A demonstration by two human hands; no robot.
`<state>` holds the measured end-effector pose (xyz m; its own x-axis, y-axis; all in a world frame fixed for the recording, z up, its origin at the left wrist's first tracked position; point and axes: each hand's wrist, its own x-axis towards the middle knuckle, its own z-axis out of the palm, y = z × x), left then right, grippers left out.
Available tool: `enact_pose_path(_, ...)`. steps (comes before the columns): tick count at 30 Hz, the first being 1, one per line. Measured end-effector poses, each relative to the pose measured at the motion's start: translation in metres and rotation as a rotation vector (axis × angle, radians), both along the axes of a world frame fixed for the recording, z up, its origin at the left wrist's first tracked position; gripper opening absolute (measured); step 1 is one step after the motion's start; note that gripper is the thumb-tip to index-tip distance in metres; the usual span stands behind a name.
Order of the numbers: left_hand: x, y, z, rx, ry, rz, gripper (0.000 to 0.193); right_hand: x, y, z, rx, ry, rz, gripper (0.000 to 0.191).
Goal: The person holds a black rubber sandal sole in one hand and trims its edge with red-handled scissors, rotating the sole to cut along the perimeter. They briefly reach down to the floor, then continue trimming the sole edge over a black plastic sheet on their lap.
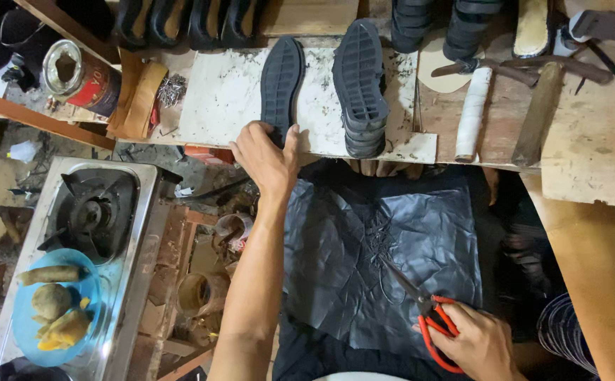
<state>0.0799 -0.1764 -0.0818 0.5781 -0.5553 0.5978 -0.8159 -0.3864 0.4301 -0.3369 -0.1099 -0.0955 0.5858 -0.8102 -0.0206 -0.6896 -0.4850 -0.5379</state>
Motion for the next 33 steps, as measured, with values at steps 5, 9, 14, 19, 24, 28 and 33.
enact_pose_path(5,-0.002,0.002,0.014,0.116,-0.057,0.036,0.052,0.0,0.0,-0.006,-0.123,-0.068,0.078,0.046)
enact_pose_path(9,-0.017,-0.002,0.038,0.022,-0.103,-0.046,0.058,-0.001,-0.001,-0.012,-0.07,-0.027,0.043,0.05)
enact_pose_path(14,-0.069,-0.023,0.072,-0.025,0.06,-0.437,0.068,-0.005,-0.001,-0.011,-0.174,0.017,0.223,0.039)
enact_pose_path(19,-0.083,-0.066,0.108,0.452,0.041,-0.422,0.067,-0.003,0.001,-0.009,-0.017,0.046,-0.003,0.051)
enact_pose_path(24,-0.048,-0.064,0.119,0.426,0.392,-0.38,0.036,0.001,0.007,-0.008,-0.091,-0.061,0.015,0.047)
enact_pose_path(28,-0.02,-0.049,0.127,-0.166,1.247,-0.589,0.046,0.002,0.009,-0.006,-0.056,-0.134,-0.02,0.039)
enact_pose_path(33,-0.044,0.032,0.106,-0.834,1.668,-0.885,0.062,0.009,0.006,0.003,0.023,-0.26,-0.02,0.041)
